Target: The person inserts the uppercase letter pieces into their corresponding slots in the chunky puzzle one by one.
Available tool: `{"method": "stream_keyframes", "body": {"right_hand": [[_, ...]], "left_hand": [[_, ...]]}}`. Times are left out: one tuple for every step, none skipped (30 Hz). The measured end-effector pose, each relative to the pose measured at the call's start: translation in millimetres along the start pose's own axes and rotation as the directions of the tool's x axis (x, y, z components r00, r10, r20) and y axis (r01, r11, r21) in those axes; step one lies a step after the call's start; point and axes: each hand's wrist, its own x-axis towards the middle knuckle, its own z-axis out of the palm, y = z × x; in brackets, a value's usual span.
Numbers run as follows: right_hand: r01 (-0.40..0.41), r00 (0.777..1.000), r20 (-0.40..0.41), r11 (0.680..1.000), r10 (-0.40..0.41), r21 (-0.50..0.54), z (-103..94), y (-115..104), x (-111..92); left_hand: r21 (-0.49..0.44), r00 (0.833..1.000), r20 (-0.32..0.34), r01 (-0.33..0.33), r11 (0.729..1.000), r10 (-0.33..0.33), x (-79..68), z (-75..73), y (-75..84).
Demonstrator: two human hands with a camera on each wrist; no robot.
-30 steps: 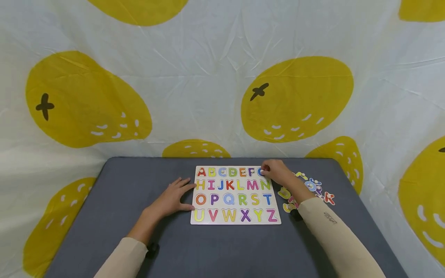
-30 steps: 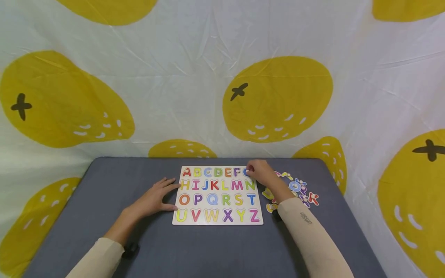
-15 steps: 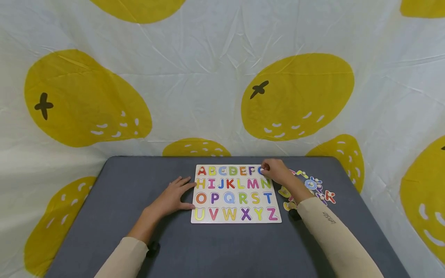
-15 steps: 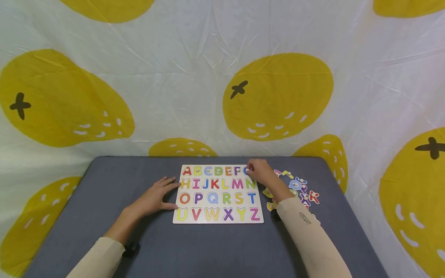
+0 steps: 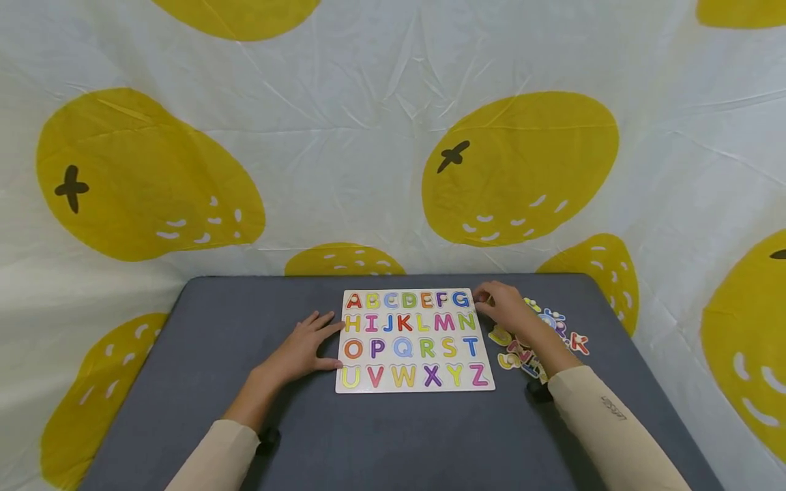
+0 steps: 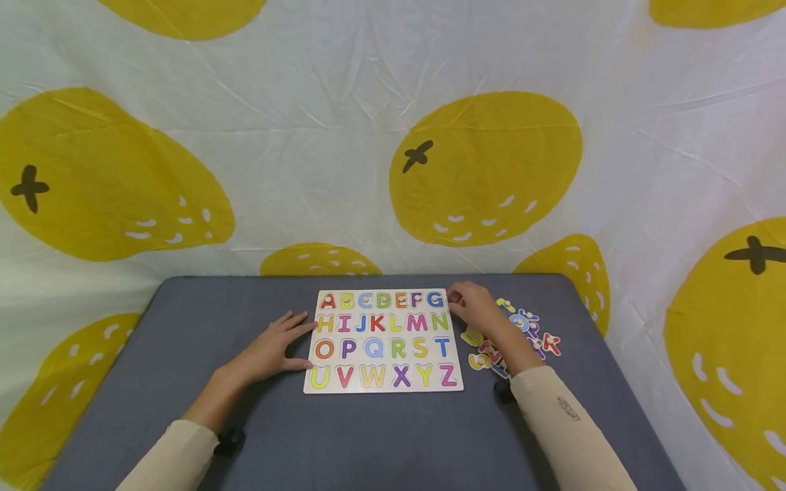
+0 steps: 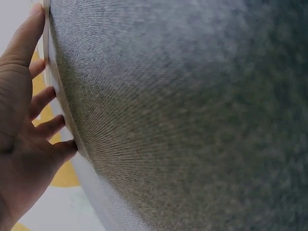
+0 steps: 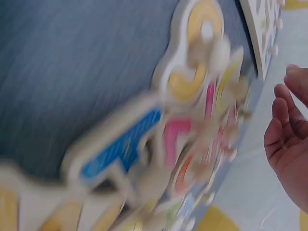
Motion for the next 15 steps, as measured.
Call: {"method": "stream_keyframes", "body": {"right_hand": [[0.004, 1.000, -0.005, 1.000, -0.004, -0.004, -2.8, 3.0, -3.0], [0.009, 1.000, -0.010, 1.000, -0.009, -0.008, -5.7, 6.0, -6.2], [0.006, 1.000, -0.015, 1.000, -0.006, -0.009, -8.6, 9.0, -9.2], [0.011, 1.000, -0.022, 1.000, -0.012, -0.016, -11.1, 12.2, -12.0], [0.010, 1.000, -0.026, 1.000, -0.010, -0.012, -13.5, 15.0, -14.9], [0.009, 0.999, -0.031, 1.000, -0.009, -0.012, -15.6, 17.8, -17.8], [0.005, 0.999, -0.034, 1.000, -0.005, -0.011, -17.2, 20.8, -20.5], [0.000, 0.999, -0.034, 1.000, 0.000, -0.007, -18.9, 23.2, -23.4], [-0.005, 0.999, -0.036, 1.000, 0.005, -0.005, -20.5, 25.8, -26.0], [-0.006, 0.999, -0.040, 1.000, 0.006, -0.010, -22.0, 28.3, -28.6], [-0.008, 0.999, -0.045, 1.000, 0.007, -0.013, -23.6, 30.3, -31.2], [-0.007, 0.999, -0.050, 1.000, 0.006, -0.020, -25.5, 32.3, -33.6], [-0.006, 0.999, -0.054, 1.000, 0.005, -0.027, -27.4, 34.3, -35.8], [-0.006, 0.998, -0.059, 0.999, 0.004, -0.031, -29.8, 35.6, -38.4], [-0.004, 0.998, -0.066, 0.999, 0.002, -0.035, -32.3, 37.2, -40.8]], "left_hand": [[0.001, 1.000, -0.002, -0.003, 1.000, 0.003, 0.0, 0.0, -0.3], [0.003, 1.000, -0.005, -0.008, 1.000, 0.008, -0.1, 0.0, -0.8], [0.006, 1.000, -0.007, -0.011, 1.000, 0.011, -0.2, 0.0, -1.4], [0.011, 1.000, -0.008, -0.015, 1.000, 0.015, -0.3, 0.1, -2.0], [0.016, 1.000, -0.008, -0.018, 1.000, 0.018, -0.5, 0.3, -2.6], [0.022, 1.000, -0.004, -0.019, 1.000, 0.019, -0.7, 0.5, -3.2], [0.028, 1.000, 0.000, -0.020, 0.999, 0.020, -1.0, 0.7, -3.9], [0.034, 1.000, 0.004, -0.021, 0.999, 0.020, -1.3, 1.1, -4.6], [0.041, 1.000, 0.011, -0.019, 0.999, 0.019, -1.6, 1.4, -5.1], [0.045, 1.000, 0.016, -0.019, 0.999, 0.019, -1.9, 1.6, -5.6], [0.048, 1.000, 0.021, -0.020, 0.999, 0.019, -2.1, 1.9, -5.9], [0.052, 0.999, 0.025, -0.021, 0.998, 0.020, -2.3, 2.2, -6.0], [0.056, 0.999, 0.027, -0.023, 0.998, 0.022, -2.3, 2.5, -6.0], [0.056, 0.999, 0.029, -0.024, 0.998, 0.022, -2.3, 2.7, -5.9], [0.055, 0.999, 0.032, -0.024, 0.998, 0.022, -2.2, 3.0, -5.6]]}}
